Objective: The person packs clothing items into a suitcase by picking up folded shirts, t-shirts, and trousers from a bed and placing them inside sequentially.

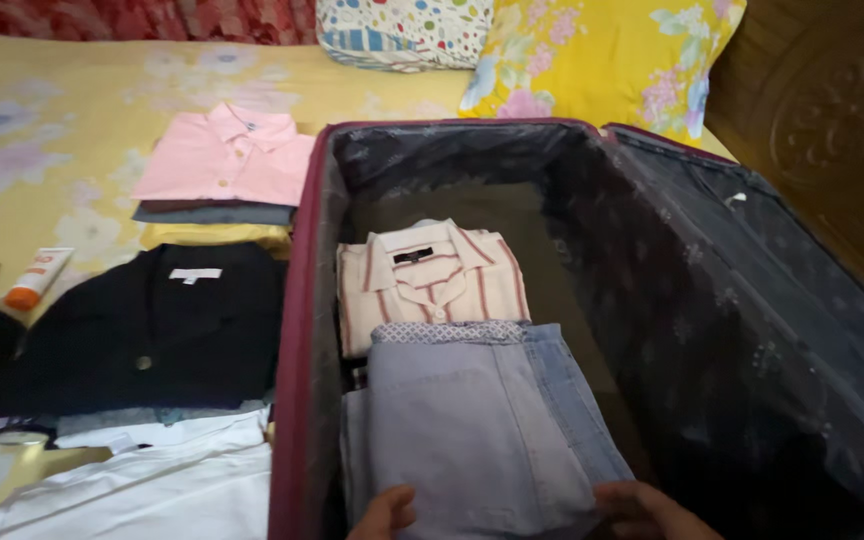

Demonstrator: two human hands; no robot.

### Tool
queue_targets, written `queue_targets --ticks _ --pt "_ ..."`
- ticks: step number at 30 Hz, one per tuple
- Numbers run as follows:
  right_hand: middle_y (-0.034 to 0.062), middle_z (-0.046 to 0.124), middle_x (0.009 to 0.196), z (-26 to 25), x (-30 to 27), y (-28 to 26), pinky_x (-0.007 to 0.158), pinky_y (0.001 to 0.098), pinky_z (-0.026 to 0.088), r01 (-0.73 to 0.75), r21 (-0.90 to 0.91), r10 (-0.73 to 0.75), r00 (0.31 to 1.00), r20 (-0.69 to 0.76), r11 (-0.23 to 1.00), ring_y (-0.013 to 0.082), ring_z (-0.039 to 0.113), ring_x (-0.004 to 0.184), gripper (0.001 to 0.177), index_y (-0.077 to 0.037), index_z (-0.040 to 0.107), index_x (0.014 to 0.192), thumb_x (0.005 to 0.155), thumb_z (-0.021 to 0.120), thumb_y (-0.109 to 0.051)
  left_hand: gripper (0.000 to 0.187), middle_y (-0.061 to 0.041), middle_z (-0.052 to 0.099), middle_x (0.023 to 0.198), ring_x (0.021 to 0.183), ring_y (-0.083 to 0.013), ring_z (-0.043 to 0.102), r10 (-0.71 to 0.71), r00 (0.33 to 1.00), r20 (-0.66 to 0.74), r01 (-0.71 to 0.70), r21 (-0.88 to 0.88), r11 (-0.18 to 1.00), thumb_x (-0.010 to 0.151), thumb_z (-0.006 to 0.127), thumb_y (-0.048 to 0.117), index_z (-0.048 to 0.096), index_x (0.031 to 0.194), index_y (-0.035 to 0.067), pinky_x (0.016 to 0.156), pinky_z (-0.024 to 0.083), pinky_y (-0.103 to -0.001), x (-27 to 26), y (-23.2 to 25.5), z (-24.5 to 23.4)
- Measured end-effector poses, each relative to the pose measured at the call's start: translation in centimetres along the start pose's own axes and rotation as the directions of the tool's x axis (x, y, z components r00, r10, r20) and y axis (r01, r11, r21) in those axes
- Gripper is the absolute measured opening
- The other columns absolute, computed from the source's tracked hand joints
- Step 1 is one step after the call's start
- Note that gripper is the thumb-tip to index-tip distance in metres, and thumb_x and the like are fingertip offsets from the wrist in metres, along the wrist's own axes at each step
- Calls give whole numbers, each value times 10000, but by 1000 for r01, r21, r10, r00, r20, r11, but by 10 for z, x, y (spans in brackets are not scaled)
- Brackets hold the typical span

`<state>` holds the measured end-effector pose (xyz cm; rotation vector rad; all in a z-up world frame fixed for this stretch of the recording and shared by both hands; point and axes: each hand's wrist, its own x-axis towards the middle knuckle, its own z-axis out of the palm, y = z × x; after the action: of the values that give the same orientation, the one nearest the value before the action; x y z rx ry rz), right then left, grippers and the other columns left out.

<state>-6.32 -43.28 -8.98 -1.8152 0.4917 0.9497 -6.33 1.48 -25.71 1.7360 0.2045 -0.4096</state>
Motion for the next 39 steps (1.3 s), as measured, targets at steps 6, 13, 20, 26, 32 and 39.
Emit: queue_targets --ticks 6,13,20,26,32,39 --pt "56 526 1487 26 -12 -16 1224 421 445 223 -113 -220 975 41 968 236 494 1425 590 -193 528 1508 938 637 -301 617 -141 674 1292 1191 -253 701 47 995 92 -22 -253 967 785 758 399 647 1369 231 1060 526 -448 -16 -1 -2" --pt "133 583 1427 71 -71 -71 1151 465 511 -24 222 48 993 -105 975 340 606 1309 543 -124 547 1422 931 676 -318 742 -87 712 1241 1135 -213 690 -182 978 -101 177 -52 983 736 854 205 569 1418 263 986 580 -405 -80 126 -2" --pt "102 600 1405 108 -129 -130 1123 454 527 -36 189 65 987 -147 981 287 679 1284 716 -118 538 1393 777 898 -175 688 -3 791 1083 922 -161 768 -198 963 -185 203 7 979 705 892 194 653 1348 242 882 615 -317 -147 270 -35" --pt "55 584 1407 133 -164 -170 1019 425 544 -52 176 82 982 -168 983 229 605 1256 704 -131 496 1415 797 830 -178 582 -28 736 1149 887 -149 765 -227 960 -161 210 -117 971 778 814 158 656 1338 172 881 607 -313 -171 333 -62" --pt "72 634 1350 147 -179 -213 936 424 594 79 251 -40 987 -158 965 239 688 1180 623 -121 558 1352 787 813 -183 502 -13 713 1201 1055 -125 702 -212 968 -132 195 -127 973 853 764 148 639 1339 154 935 563 -291 -180 356 -98" --pt "65 654 1360 174 -198 -267 962 451 584 179 225 -124 963 -240 958 209 625 1213 528 -90 594 1331 857 792 -213 531 -45 784 1152 1056 -158 753 -198 973 -119 164 -245 956 816 781 171 653 1331 142 924 574 -314 -178 353 -147"
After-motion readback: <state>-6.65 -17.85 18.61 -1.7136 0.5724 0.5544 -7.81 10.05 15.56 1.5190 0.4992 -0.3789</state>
